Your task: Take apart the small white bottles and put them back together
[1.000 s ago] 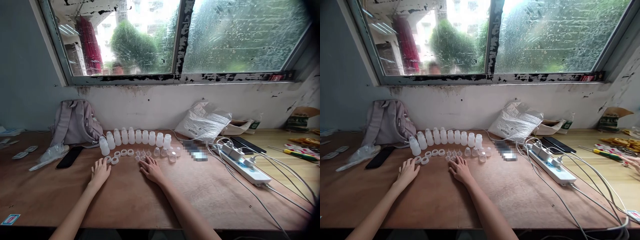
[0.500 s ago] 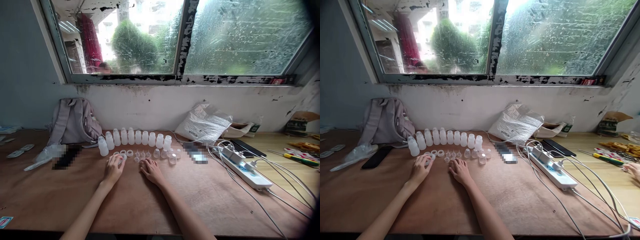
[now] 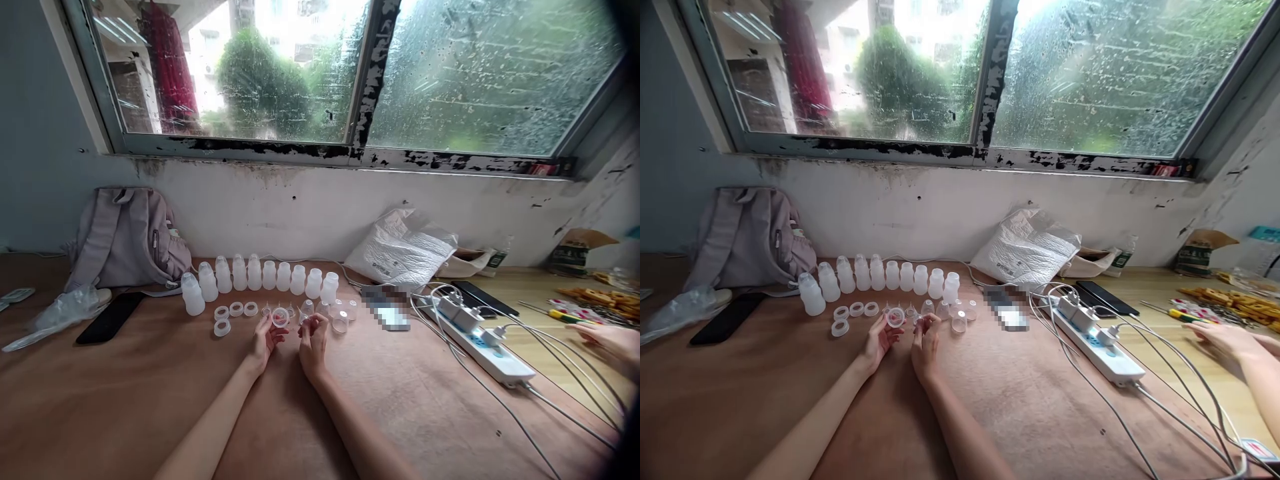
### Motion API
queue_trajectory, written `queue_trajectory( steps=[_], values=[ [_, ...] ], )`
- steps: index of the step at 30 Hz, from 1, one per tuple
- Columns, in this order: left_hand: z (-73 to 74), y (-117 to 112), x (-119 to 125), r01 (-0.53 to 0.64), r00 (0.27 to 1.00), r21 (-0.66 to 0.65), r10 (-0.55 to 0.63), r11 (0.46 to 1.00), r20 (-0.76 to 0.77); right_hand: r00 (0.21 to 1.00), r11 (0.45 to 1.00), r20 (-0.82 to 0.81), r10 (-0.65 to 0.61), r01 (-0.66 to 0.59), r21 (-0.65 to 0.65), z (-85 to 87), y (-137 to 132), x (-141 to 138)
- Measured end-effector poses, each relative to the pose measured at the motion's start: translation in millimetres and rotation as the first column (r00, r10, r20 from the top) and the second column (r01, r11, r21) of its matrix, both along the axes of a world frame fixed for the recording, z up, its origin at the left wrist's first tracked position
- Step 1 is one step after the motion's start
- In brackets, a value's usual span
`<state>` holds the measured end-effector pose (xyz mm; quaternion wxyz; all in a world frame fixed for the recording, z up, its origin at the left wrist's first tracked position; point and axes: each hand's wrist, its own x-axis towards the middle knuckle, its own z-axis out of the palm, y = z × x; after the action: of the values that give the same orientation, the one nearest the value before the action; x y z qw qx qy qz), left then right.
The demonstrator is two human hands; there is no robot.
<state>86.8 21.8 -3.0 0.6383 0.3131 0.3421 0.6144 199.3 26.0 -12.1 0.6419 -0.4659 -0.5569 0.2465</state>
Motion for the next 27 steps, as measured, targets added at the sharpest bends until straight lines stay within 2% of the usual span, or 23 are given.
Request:
queue_trajectory(
  steps=[5,8,14,19,24,27],
  values=[
    [-3.3,1,-1,-0.030,0.996,-0.011,0.031,0.999,0.079,0.973,0.984,0.195,0.126,-0.148,0.099,-5.8,-3,-5],
    [-3.1,0,3,-0.025,0.998,0.011,0.024,1.000,0.059,0.960,0.984,0.249,0.125,-0.152,0.092,-3.8,-2,-5],
    [-0.9,-4,6,-0.056,0.993,0.039,0.059,0.998,-0.098,0.971,0.996,0.223,0.082,-0.090,0.026,3.6,2,-6],
    [2.0,-7,7,-0.001,0.970,0.076,0.020,0.997,-0.242,0.987,0.995,0.134,0.085,-0.078,-0.056,3.1,3,-7],
    [1.0,-6,7,0.021,0.962,0.078,0.001,0.997,-0.272,0.968,0.953,-0.002,0.251,-0.248,-0.172,1.8,8,-2],
    [-0.1,-5,7,0.031,0.960,0.075,-0.009,0.997,-0.280,0.952,0.926,-0.027,0.303,-0.301,-0.226,2.2,11,1]
  ],
)
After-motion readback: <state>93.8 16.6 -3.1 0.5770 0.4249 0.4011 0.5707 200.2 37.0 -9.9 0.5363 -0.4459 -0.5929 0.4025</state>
